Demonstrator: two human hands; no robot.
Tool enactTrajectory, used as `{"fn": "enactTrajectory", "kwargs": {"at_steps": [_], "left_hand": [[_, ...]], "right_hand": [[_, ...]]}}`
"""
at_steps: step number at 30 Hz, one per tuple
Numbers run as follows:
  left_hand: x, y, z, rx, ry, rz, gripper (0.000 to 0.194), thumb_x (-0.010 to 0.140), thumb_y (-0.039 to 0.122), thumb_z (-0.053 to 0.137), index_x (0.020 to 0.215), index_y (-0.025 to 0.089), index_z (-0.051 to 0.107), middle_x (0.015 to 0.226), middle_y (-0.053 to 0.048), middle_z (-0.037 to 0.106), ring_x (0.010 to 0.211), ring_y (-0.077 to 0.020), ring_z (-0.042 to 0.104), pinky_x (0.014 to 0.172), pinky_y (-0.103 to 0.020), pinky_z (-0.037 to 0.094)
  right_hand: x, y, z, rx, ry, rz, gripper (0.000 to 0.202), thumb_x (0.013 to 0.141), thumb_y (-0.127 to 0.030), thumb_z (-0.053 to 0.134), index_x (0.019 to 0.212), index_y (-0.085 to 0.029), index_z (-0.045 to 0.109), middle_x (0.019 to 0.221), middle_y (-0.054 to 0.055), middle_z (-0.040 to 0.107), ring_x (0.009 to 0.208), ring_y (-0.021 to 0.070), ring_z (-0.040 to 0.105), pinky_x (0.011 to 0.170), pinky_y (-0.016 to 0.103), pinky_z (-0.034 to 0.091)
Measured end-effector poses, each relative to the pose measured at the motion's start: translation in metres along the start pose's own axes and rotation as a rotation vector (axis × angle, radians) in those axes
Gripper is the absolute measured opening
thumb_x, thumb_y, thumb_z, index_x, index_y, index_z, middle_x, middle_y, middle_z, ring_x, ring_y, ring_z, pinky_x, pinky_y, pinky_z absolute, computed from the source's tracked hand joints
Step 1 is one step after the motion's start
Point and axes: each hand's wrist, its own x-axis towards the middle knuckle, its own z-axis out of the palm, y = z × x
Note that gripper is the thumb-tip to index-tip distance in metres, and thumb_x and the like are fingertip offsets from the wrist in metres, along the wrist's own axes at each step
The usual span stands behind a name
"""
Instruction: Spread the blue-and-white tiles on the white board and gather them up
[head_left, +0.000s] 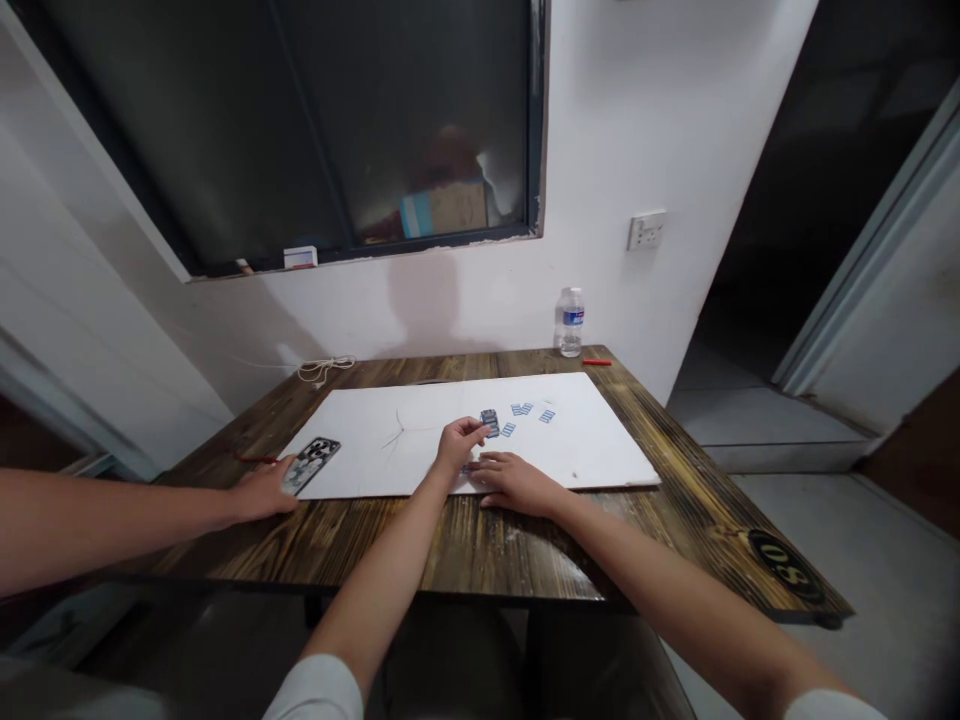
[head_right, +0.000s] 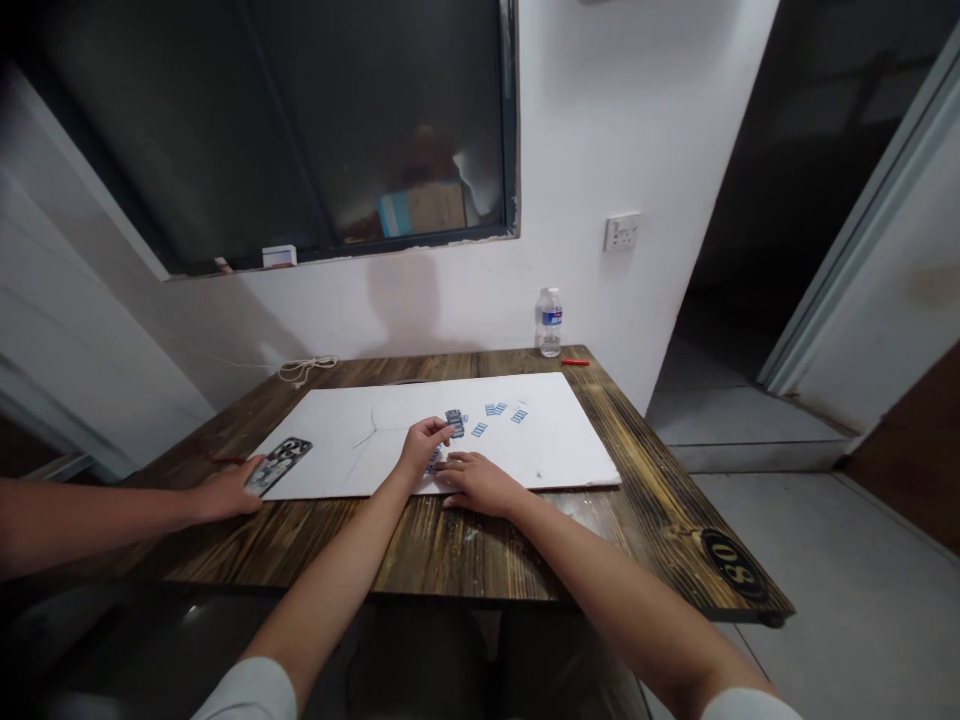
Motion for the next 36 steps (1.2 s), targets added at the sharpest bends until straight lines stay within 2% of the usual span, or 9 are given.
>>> {"fn": "enactTrajectory", "kwargs": {"at_steps": [4, 8, 15, 19, 27, 32, 36], "left_hand": [[0.0017, -0.0005, -0.0001, -0.011, 0.075, -0.006, 0.031, 0.059, 0.042, 0.078, 0.063, 0.017, 0.063, 0.051, 0.003, 0.056, 0.051, -0.0108, 0.049, 0.055, -0.024, 0.037], [0.0033, -0.0037, -0.0009, -0.031, 0.091, 0.002, 0.029, 0.060, 0.040, 0.078, 0.065, 0.016, 0.063, 0.052, 0.003, 0.056, 0.051, -0.0103, 0.048, 0.055, -0.024, 0.036], [0.0037, -0.0045, -0.0012, -0.032, 0.087, 0.004, 0.027, 0.060, 0.036, 0.079, 0.065, 0.015, 0.063, 0.055, 0.001, 0.056, 0.053, -0.0111, 0.048, 0.056, -0.026, 0.036], [0.0037, -0.0028, -0.0004, -0.029, 0.084, 0.000, 0.028, 0.058, 0.037, 0.079, 0.064, 0.016, 0.063, 0.055, 0.001, 0.056, 0.052, -0.0109, 0.048, 0.055, -0.025, 0.037], [0.0048, -0.0055, -0.0013, -0.024, 0.094, 0.004, 0.027, 0.058, 0.038, 0.079, 0.063, 0.017, 0.064, 0.055, 0.003, 0.056, 0.051, -0.0099, 0.049, 0.054, -0.024, 0.038], [0.0046, -0.0048, -0.0012, -0.035, 0.085, 0.014, 0.025, 0.058, 0.036, 0.080, 0.062, 0.017, 0.064, 0.056, 0.002, 0.057, 0.051, -0.0097, 0.049, 0.054, -0.023, 0.038], [0.0036, -0.0025, -0.0005, -0.023, 0.080, 0.018, 0.026, 0.059, 0.038, 0.079, 0.061, 0.017, 0.064, 0.055, 0.002, 0.057, 0.050, -0.0098, 0.049, 0.054, -0.023, 0.038]], "right_hand": [[0.0020, -0.0027, -0.0034, -0.036, 0.008, 0.004, 0.030, 0.083, -0.028, 0.066, 0.112, -0.021, 0.063, 0.110, 0.008, 0.066, 0.109, 0.0226, 0.053, 0.092, 0.036, 0.040], [0.0030, -0.0040, -0.0061, -0.075, 0.021, 0.006, 0.026, 0.081, -0.025, 0.067, 0.107, -0.021, 0.065, 0.094, 0.006, 0.066, 0.097, 0.0207, 0.054, 0.083, 0.032, 0.041], [0.0023, -0.0061, -0.0073, -0.111, 0.044, 0.047, 0.027, 0.081, -0.028, 0.068, 0.107, -0.021, 0.067, 0.091, 0.006, 0.062, 0.092, 0.0207, 0.052, 0.076, 0.031, 0.040], [0.0021, -0.0062, -0.0059, -0.124, 0.049, 0.067, 0.020, 0.082, -0.029, 0.067, 0.101, -0.021, 0.070, 0.095, 0.007, 0.062, 0.092, 0.0204, 0.052, 0.075, 0.031, 0.039], [0.0011, 0.0019, -0.0056, -0.059, 0.051, 0.067, 0.014, 0.079, -0.028, 0.072, 0.091, -0.021, 0.071, 0.088, 0.004, 0.063, 0.087, 0.0183, 0.053, 0.074, 0.029, 0.039], [-0.0008, 0.0020, -0.0068, -0.059, 0.066, 0.104, 0.025, 0.077, -0.029, 0.074, 0.101, -0.021, 0.070, 0.090, 0.005, 0.062, 0.085, 0.0188, 0.053, 0.073, 0.029, 0.039], [-0.0008, 0.0025, -0.0046, -0.052, 0.064, 0.114, 0.021, 0.077, -0.029, 0.073, 0.097, -0.021, 0.072, 0.091, 0.006, 0.062, 0.085, 0.0190, 0.053, 0.074, 0.029, 0.040]]}}
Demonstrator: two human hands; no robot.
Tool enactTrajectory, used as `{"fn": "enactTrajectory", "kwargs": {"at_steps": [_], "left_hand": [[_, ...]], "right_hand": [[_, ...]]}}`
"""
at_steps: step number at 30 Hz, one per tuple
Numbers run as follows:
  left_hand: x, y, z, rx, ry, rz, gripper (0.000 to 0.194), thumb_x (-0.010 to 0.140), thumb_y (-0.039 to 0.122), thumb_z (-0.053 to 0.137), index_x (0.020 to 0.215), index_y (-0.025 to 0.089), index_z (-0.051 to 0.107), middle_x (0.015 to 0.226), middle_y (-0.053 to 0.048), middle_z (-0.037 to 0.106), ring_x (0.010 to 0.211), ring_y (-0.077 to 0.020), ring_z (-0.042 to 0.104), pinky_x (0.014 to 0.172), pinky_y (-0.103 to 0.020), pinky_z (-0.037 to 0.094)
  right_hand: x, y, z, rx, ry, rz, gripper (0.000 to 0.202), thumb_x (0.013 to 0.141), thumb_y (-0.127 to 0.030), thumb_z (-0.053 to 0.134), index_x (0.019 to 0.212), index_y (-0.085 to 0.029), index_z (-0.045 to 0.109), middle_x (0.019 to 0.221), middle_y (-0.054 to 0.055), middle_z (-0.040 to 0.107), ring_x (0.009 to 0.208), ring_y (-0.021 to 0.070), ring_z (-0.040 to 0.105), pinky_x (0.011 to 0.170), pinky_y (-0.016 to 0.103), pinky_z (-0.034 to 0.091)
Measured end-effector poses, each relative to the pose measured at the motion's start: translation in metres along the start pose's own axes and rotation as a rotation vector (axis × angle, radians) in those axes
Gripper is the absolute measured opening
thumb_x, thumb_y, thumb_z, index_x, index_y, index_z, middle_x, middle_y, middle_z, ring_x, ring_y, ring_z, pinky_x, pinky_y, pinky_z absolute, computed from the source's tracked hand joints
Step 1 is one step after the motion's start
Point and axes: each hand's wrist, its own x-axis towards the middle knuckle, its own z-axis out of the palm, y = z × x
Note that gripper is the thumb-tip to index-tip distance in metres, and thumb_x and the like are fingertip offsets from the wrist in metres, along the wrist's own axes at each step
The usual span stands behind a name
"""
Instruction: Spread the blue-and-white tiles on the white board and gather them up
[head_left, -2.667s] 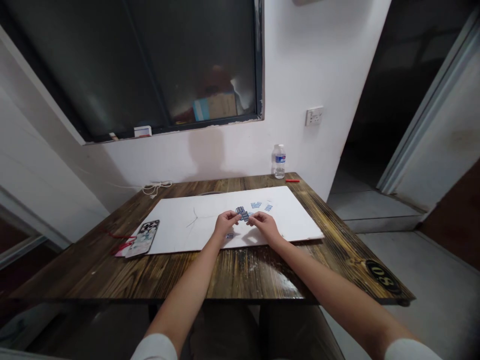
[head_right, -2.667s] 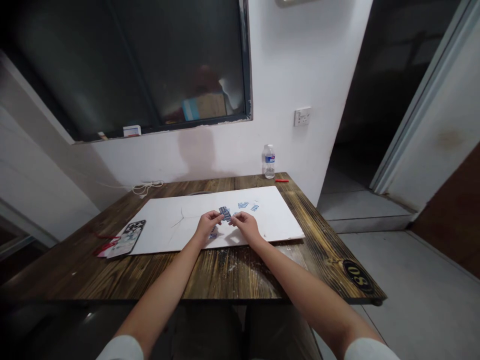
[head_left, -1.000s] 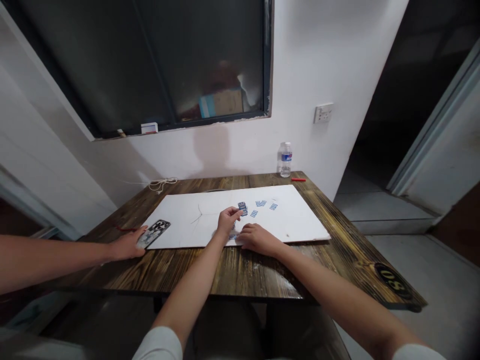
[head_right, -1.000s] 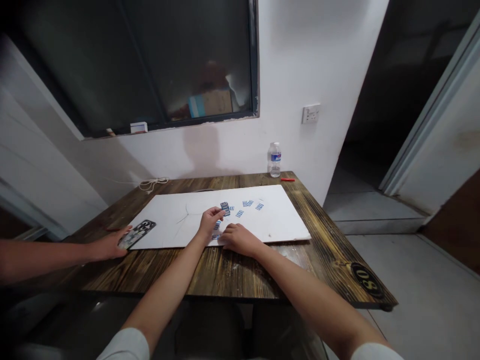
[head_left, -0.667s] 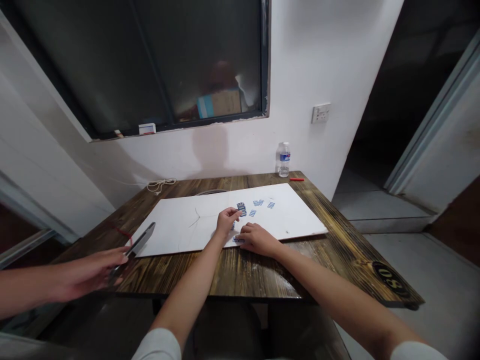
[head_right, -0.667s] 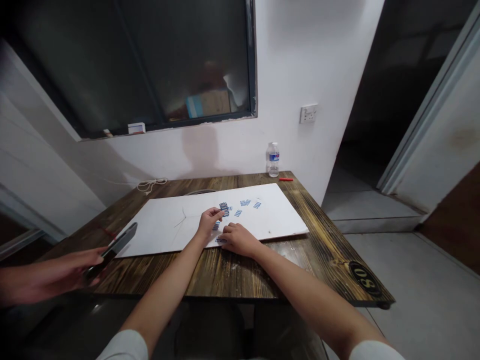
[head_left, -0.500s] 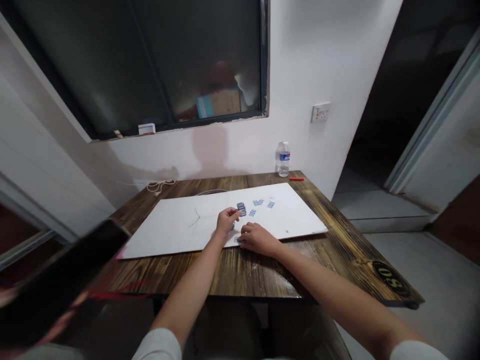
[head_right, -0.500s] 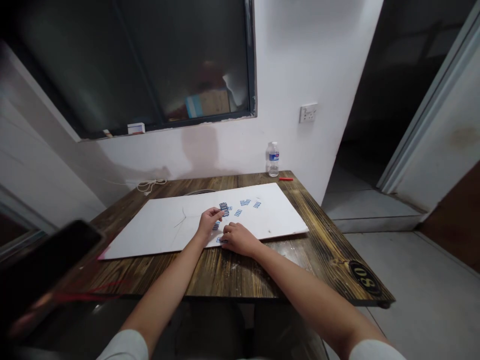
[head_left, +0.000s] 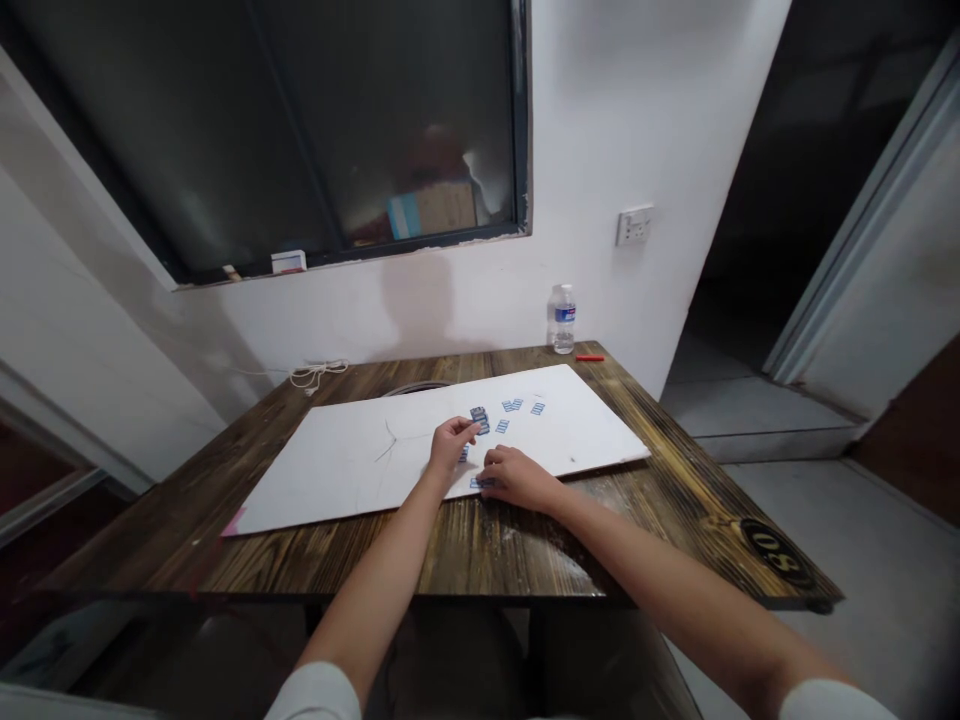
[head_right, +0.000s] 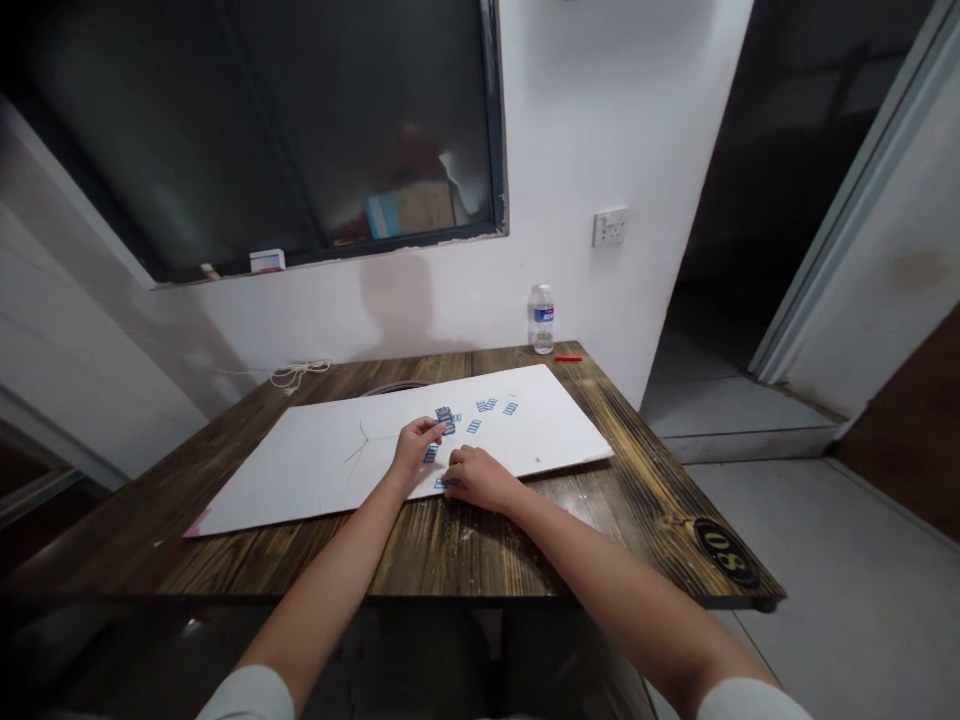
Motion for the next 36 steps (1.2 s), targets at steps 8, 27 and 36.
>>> {"fn": "enactTrajectory", "kwargs": {"at_steps": [8, 27, 36], "left_hand": [[0.002, -0.002, -0.001, 0.010, -0.003, -0.008, 0.029, 0.058, 0.041, 0.079, 0.062, 0.017, 0.063, 0.052, 0.003, 0.055, 0.050, -0.0103, 0.048, 0.054, -0.023, 0.038], [0.002, -0.005, -0.002, 0.043, -0.062, -0.029, 0.031, 0.057, 0.044, 0.079, 0.062, 0.017, 0.064, 0.053, 0.002, 0.058, 0.050, -0.0112, 0.050, 0.054, -0.024, 0.040], [0.000, -0.004, -0.001, 0.050, -0.115, -0.022, 0.029, 0.060, 0.042, 0.079, 0.063, 0.017, 0.065, 0.057, 0.001, 0.060, 0.052, -0.0111, 0.052, 0.054, -0.024, 0.040]], "right_hand": [[0.001, 0.007, 0.000, 0.151, -0.014, 0.012, 0.013, 0.079, -0.025, 0.072, 0.091, -0.020, 0.074, 0.088, 0.006, 0.064, 0.086, 0.0179, 0.056, 0.078, 0.027, 0.043], [-0.001, 0.009, -0.020, 0.584, 0.541, 0.416, 0.028, 0.082, -0.045, 0.061, 0.081, -0.019, 0.071, 0.065, 0.002, 0.069, 0.057, 0.0155, 0.061, 0.058, 0.027, 0.047], [0.001, 0.015, -0.018, 0.824, 0.664, 0.551, 0.033, 0.073, -0.049, 0.068, 0.073, -0.016, 0.068, 0.057, 0.002, 0.065, 0.050, 0.0142, 0.058, 0.052, 0.026, 0.048]]}}
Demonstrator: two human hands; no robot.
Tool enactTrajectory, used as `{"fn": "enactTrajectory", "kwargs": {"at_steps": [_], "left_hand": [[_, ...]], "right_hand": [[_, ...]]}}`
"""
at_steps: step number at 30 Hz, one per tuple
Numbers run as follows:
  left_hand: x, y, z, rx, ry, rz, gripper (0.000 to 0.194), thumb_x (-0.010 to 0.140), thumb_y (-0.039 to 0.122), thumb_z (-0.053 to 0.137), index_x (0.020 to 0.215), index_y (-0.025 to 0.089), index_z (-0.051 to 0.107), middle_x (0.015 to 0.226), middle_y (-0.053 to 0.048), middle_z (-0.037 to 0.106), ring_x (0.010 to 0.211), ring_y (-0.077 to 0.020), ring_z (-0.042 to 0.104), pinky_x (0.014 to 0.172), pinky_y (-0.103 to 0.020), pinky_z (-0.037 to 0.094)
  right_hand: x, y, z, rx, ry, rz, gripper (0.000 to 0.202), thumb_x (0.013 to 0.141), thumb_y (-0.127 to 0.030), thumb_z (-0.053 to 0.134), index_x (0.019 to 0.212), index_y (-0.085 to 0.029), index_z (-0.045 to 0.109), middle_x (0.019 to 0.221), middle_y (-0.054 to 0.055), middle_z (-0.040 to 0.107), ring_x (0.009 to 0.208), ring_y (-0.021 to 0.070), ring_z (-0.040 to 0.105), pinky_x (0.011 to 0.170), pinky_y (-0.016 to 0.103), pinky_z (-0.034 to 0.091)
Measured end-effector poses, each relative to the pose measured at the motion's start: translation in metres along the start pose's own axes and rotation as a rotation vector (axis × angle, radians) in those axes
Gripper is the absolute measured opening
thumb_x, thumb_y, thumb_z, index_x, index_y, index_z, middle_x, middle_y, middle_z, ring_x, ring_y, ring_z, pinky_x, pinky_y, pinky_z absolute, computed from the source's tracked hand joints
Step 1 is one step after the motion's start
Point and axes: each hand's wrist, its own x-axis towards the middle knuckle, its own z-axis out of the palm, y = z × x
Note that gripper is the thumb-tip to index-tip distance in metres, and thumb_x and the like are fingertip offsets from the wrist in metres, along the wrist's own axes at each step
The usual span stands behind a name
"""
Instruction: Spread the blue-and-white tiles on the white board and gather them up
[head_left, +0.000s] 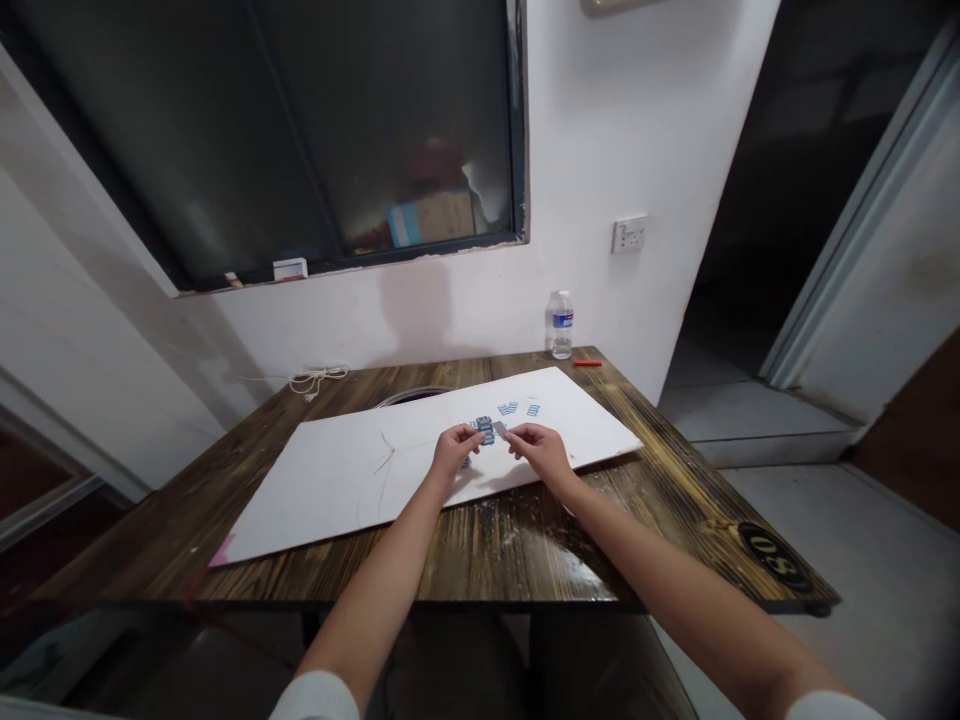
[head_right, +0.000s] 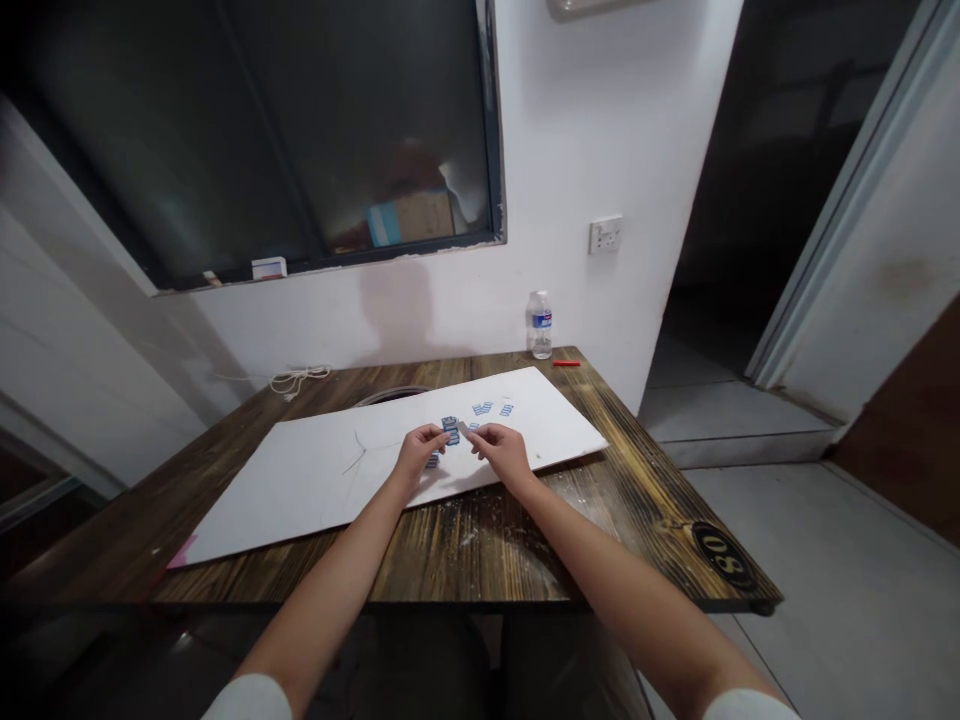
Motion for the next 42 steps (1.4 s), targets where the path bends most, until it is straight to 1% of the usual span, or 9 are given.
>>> {"fn": "enactTrajectory", "kwargs": {"at_steps": [3, 8, 12, 17, 21, 23, 27, 33, 42], "left_hand": [[-0.001, 0.001, 0.001, 0.016, -0.001, -0.005, 0.030, 0.059, 0.044, 0.079, 0.064, 0.017, 0.066, 0.057, 0.000, 0.061, 0.052, -0.0118, 0.052, 0.054, -0.025, 0.040], [-0.003, 0.005, 0.004, 0.003, -0.057, -0.045, 0.032, 0.057, 0.043, 0.081, 0.063, 0.016, 0.066, 0.056, -0.001, 0.060, 0.052, -0.0119, 0.051, 0.053, -0.025, 0.038], [-0.005, 0.007, 0.006, -0.003, -0.119, -0.059, 0.034, 0.056, 0.045, 0.081, 0.062, 0.016, 0.065, 0.057, -0.001, 0.060, 0.051, -0.0116, 0.050, 0.053, -0.025, 0.038], [-0.005, 0.006, 0.005, 0.001, -0.128, -0.066, 0.035, 0.056, 0.046, 0.081, 0.064, 0.016, 0.065, 0.055, 0.000, 0.059, 0.050, -0.0111, 0.050, 0.052, -0.024, 0.037], [-0.005, 0.005, 0.004, 0.012, -0.181, -0.062, 0.034, 0.058, 0.046, 0.081, 0.064, 0.016, 0.065, 0.053, 0.000, 0.059, 0.049, -0.0109, 0.050, 0.053, -0.024, 0.037], [-0.005, 0.004, 0.004, 0.024, -0.197, -0.059, 0.035, 0.057, 0.046, 0.081, 0.065, 0.016, 0.066, 0.055, 0.000, 0.060, 0.050, -0.0112, 0.050, 0.052, -0.024, 0.037], [-0.005, 0.004, 0.003, 0.044, -0.218, -0.057, 0.037, 0.057, 0.048, 0.081, 0.064, 0.015, 0.066, 0.054, 0.000, 0.059, 0.050, -0.0113, 0.050, 0.052, -0.024, 0.036], [-0.007, 0.007, 0.004, 0.039, -0.271, -0.059, 0.034, 0.059, 0.046, 0.080, 0.066, 0.015, 0.066, 0.056, -0.001, 0.061, 0.051, -0.0117, 0.052, 0.054, -0.024, 0.037], [-0.010, 0.007, 0.006, 0.053, -0.320, -0.050, 0.031, 0.062, 0.042, 0.080, 0.069, 0.015, 0.068, 0.061, -0.003, 0.066, 0.054, -0.0125, 0.055, 0.056, -0.025, 0.039]], "right_hand": [[0.000, 0.001, -0.001, 0.002, 0.017, -0.017, 0.033, 0.074, -0.048, 0.068, 0.081, -0.016, 0.070, 0.056, 0.001, 0.064, 0.050, 0.0146, 0.059, 0.053, 0.027, 0.050], [-0.001, 0.001, -0.002, -0.001, 0.018, -0.098, 0.025, 0.074, -0.039, 0.069, 0.086, -0.018, 0.072, 0.079, 0.006, 0.073, 0.070, 0.0191, 0.067, 0.069, 0.033, 0.055], [-0.002, -0.002, -0.003, -0.083, -0.012, -0.205, 0.022, 0.080, -0.038, 0.063, 0.090, -0.020, 0.073, 0.089, 0.006, 0.074, 0.083, 0.0215, 0.068, 0.079, 0.037, 0.054], [-0.003, -0.001, -0.004, -0.171, -0.013, -0.252, 0.022, 0.081, -0.040, 0.063, 0.086, -0.021, 0.073, 0.086, 0.006, 0.073, 0.078, 0.0211, 0.067, 0.074, 0.035, 0.054], [-0.001, 0.001, -0.003, -0.156, 0.021, -0.202, 0.033, 0.077, -0.041, 0.067, 0.103, -0.020, 0.069, 0.078, 0.004, 0.072, 0.070, 0.0193, 0.066, 0.067, 0.032, 0.053], [-0.001, 0.002, -0.003, -0.158, 0.053, -0.171, 0.032, 0.075, -0.044, 0.068, 0.097, -0.020, 0.070, 0.076, 0.004, 0.072, 0.068, 0.0191, 0.065, 0.067, 0.032, 0.052], [0.001, 0.004, -0.003, -0.173, 0.069, -0.126, 0.030, 0.072, -0.049, 0.069, 0.072, -0.019, 0.070, 0.072, 0.005, 0.071, 0.067, 0.0192, 0.064, 0.066, 0.032, 0.051], [0.004, 0.011, -0.001, -0.072, 0.047, -0.019, 0.035, 0.065, -0.052, 0.074, 0.070, -0.018, 0.069, 0.069, 0.005, 0.071, 0.065, 0.0192, 0.063, 0.062, 0.030, 0.049], [0.001, 0.015, 0.002, -0.074, 0.011, -0.012, 0.037, 0.064, -0.053, 0.075, 0.066, -0.018, 0.063, 0.062, 0.002, 0.066, 0.057, 0.0155, 0.057, 0.056, 0.026, 0.045]]}}
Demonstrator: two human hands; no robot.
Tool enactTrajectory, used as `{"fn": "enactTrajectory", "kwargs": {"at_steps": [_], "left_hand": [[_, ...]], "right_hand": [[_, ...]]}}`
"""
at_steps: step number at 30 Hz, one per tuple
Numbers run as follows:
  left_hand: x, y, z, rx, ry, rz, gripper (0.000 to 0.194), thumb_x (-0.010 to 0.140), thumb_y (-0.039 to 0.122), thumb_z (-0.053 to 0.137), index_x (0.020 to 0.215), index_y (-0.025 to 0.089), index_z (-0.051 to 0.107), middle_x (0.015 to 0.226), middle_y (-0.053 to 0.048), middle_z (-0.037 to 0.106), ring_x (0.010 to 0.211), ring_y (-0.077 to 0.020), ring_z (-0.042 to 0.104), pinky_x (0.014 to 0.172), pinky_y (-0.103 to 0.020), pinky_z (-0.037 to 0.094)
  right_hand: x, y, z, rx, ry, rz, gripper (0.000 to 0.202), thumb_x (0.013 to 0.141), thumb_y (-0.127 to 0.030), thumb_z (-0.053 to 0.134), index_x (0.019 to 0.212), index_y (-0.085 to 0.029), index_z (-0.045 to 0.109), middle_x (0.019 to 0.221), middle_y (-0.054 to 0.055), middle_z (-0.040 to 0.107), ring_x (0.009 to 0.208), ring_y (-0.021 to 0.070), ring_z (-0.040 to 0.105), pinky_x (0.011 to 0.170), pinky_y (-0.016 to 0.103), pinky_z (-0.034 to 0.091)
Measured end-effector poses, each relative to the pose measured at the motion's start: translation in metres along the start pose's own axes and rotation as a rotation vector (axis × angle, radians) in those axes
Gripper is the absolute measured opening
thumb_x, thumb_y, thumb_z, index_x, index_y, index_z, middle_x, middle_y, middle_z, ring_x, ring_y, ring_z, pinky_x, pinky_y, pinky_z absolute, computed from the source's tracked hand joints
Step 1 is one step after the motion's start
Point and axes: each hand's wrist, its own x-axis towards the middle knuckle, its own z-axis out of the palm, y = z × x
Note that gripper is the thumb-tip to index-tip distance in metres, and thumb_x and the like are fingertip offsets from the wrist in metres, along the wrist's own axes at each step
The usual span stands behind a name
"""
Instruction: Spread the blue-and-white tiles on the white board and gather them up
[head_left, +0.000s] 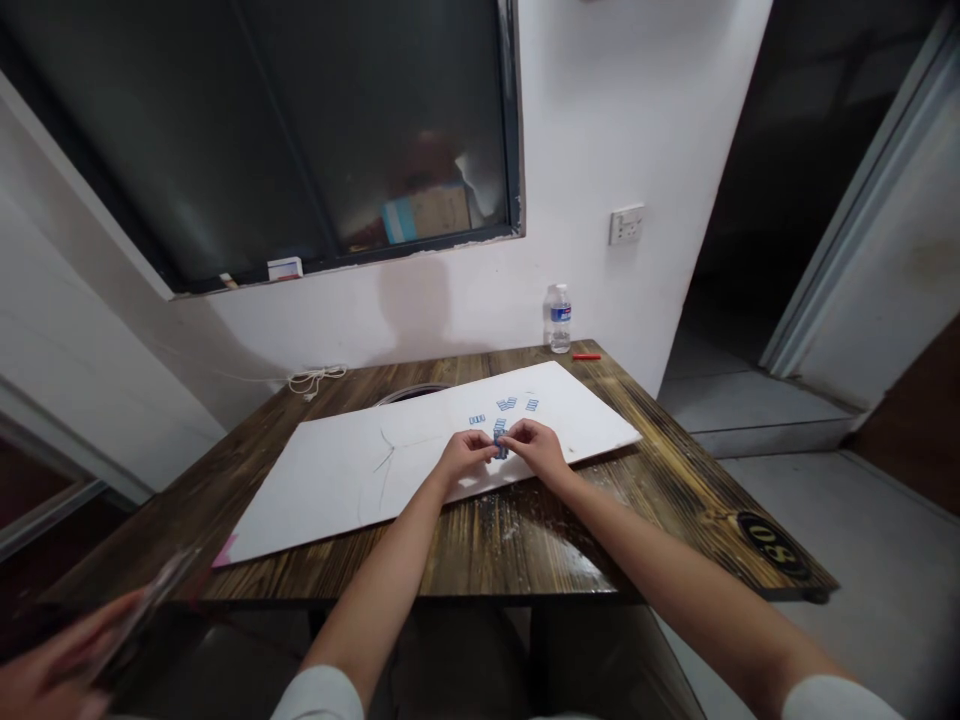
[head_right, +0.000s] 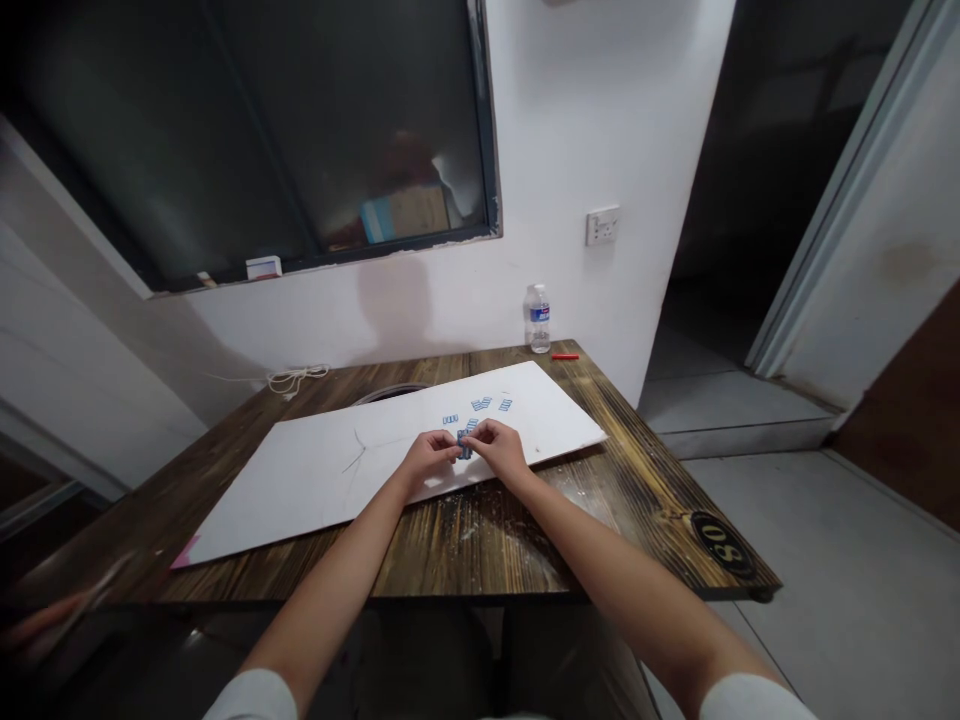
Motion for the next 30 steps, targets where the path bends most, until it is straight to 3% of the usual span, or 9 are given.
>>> {"fn": "enactTrajectory", "kwargs": {"at_steps": [5, 10, 17, 23, 30], "left_hand": [[0.002, -0.004, -0.003, 0.017, 0.024, 0.027, 0.030, 0.064, 0.041, 0.079, 0.070, 0.014, 0.067, 0.062, -0.004, 0.065, 0.056, -0.0126, 0.056, 0.057, -0.024, 0.041], [0.005, -0.003, -0.004, 0.013, 0.135, 0.018, 0.031, 0.061, 0.042, 0.080, 0.068, 0.015, 0.065, 0.060, -0.001, 0.063, 0.053, -0.0118, 0.054, 0.055, -0.024, 0.041], [0.007, -0.003, -0.004, -0.003, 0.262, -0.003, 0.031, 0.058, 0.042, 0.079, 0.064, 0.016, 0.064, 0.058, -0.001, 0.062, 0.051, -0.0118, 0.053, 0.051, -0.023, 0.039], [0.009, -0.008, -0.007, 0.024, 0.307, -0.011, 0.030, 0.059, 0.043, 0.078, 0.066, 0.016, 0.065, 0.057, -0.001, 0.061, 0.051, -0.0119, 0.053, 0.048, -0.023, 0.039], [0.012, -0.011, -0.011, 0.014, 0.430, -0.006, 0.029, 0.056, 0.042, 0.077, 0.063, 0.016, 0.065, 0.058, -0.001, 0.061, 0.051, -0.0118, 0.053, 0.049, -0.023, 0.042]], "right_hand": [[0.003, 0.003, -0.001, 0.045, -0.015, 0.036, 0.034, 0.064, -0.050, 0.075, 0.068, -0.018, 0.066, 0.065, 0.003, 0.067, 0.061, 0.0165, 0.059, 0.062, 0.028, 0.046], [0.007, -0.001, -0.006, 0.069, 0.005, 0.019, 0.030, 0.075, -0.048, 0.065, 0.075, -0.018, 0.067, 0.071, 0.003, 0.068, 0.066, 0.0163, 0.059, 0.068, 0.029, 0.046], [0.015, 0.003, -0.017, -0.145, 0.095, 0.058, 0.026, 0.080, -0.041, 0.057, 0.088, -0.019, 0.067, 0.090, 0.005, 0.071, 0.083, 0.0200, 0.063, 0.079, 0.033, 0.047], [0.017, 0.009, -0.023, -0.535, -0.065, 0.084, 0.030, 0.082, -0.027, 0.057, 0.110, -0.015, 0.062, 0.116, 0.011, 0.065, 0.104, 0.0227, 0.059, 0.090, 0.035, 0.044], [0.011, 0.009, -0.023, -0.920, -0.232, 0.076, 0.038, 0.089, -0.030, 0.052, 0.122, -0.013, 0.057, 0.121, 0.012, 0.063, 0.111, 0.0253, 0.057, 0.093, 0.034, 0.040]]}}
